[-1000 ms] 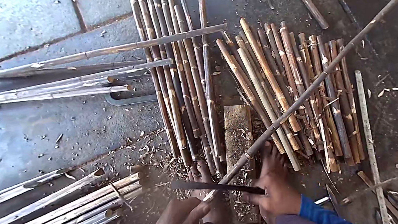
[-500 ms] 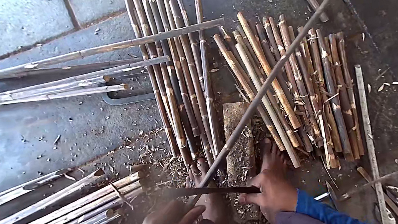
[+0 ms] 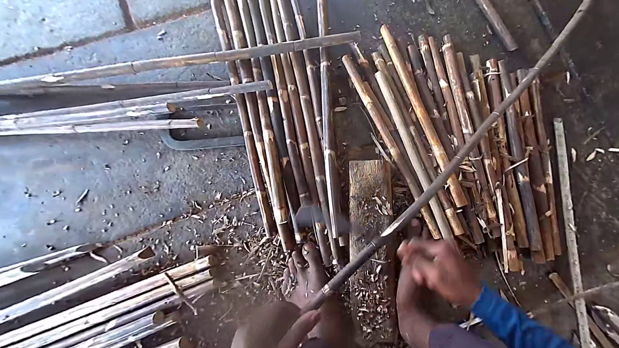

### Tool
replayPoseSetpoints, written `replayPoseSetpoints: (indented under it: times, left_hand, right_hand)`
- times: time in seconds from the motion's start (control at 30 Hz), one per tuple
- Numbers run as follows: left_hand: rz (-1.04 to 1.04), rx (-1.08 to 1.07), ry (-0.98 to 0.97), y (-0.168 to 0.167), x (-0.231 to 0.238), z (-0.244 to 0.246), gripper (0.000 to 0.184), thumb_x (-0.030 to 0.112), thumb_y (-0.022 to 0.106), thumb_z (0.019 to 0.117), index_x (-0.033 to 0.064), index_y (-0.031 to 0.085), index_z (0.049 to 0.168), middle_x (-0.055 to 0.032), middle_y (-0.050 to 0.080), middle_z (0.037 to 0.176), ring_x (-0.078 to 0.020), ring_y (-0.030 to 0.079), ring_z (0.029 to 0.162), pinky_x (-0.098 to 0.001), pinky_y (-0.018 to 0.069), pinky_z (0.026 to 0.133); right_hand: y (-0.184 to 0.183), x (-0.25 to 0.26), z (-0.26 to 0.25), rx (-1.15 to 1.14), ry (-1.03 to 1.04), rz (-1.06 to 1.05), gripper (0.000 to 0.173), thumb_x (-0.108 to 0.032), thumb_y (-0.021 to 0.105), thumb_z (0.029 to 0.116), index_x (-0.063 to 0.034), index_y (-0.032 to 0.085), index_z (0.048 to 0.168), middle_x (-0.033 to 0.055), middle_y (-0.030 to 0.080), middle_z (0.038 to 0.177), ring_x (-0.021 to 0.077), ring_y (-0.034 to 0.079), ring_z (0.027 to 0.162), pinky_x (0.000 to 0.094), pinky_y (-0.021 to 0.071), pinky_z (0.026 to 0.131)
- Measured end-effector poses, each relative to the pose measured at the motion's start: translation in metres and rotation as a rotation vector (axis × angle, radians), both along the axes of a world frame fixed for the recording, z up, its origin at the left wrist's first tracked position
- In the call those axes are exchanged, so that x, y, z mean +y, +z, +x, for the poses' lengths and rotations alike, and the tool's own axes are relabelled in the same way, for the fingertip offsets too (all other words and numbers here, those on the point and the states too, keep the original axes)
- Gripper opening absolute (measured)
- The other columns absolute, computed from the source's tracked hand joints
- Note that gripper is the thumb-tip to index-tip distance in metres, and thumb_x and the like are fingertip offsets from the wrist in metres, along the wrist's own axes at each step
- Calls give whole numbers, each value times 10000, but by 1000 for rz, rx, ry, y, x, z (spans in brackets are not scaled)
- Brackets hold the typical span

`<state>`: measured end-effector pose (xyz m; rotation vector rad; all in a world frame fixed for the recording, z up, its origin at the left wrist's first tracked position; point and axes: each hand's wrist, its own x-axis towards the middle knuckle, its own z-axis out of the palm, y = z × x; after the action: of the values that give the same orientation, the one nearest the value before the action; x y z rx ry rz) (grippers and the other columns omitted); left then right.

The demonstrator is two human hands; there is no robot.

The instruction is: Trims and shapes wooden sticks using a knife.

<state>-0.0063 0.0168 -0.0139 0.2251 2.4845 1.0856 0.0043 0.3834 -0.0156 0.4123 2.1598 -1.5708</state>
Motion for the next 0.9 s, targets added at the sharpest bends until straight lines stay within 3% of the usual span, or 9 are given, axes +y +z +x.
replayPoseSetpoints:
  times: [0.1,0.17,0.2,0.3,0.43,0.53,0.67,0.8,0.9]
  left_hand:
    - [-29,67,-31,9,-10,4,452,585,757,865,136,715,857,27,621,620,-52,541,498,-299,480,468]
    - [-29,79,-68,14,-16,-1,442,543,765,881,107,712,840,1,627,620,-65,551,503,-304,486,474]
    - [-22,71,-87,16,-17,-4,440,514,768,892,84,705,832,-21,628,621,-79,554,506,-313,484,479]
    - [-42,94,-98,23,-13,-5,446,497,768,897,62,704,824,-38,626,612,-83,552,500,-306,476,478]
    - [-100,135,-115,26,-11,-7,504,515,760,899,25,685,808,-80,623,606,-121,558,498,-338,480,480]
    - [-132,233,-76,25,-8,-4,518,546,763,882,48,675,772,-62,607,588,-105,542,487,-312,463,470]
    - [-123,290,-57,22,-8,-3,518,540,785,863,44,677,759,-55,615,588,-81,551,488,-280,474,476]
    - [-129,314,-34,26,-8,0,482,503,805,857,49,677,755,-49,619,597,-67,554,498,-263,472,477]
    - [-136,263,-54,28,-9,-2,491,481,801,872,20,675,760,-79,625,599,-95,562,498,-284,485,491]
  right_hand:
    - [-6,2,-2,66,-212,59,598,-566,420,1055,-62,641,821,40,551,570,170,560,471,398,533,474]
    - [-5,-17,15,54,101,199,653,-636,413,1031,-107,748,844,82,668,700,261,681,713,564,571,741]
    - [-5,-22,18,82,152,231,643,-653,429,1019,-130,754,837,74,669,690,263,684,707,582,567,736]
    - [-6,-16,3,125,-144,106,515,-547,523,1024,-103,665,804,13,555,585,134,540,486,372,511,483]
    - [-3,-33,16,100,153,243,664,-701,405,1004,-155,744,838,53,645,648,245,674,674,582,558,710]
    - [-4,-20,2,96,-129,104,531,-568,498,1027,-105,675,837,11,553,591,136,536,489,379,503,483]
    - [-2,-39,13,95,191,258,670,-713,399,998,-159,740,840,45,633,639,236,664,650,554,553,649]
    - [-3,-29,0,102,-88,146,513,-572,505,1023,-125,684,846,1,565,595,131,554,498,377,517,481]
    - [4,-43,9,34,239,219,696,-732,398,987,-135,732,859,73,627,643,265,662,654,572,545,658]
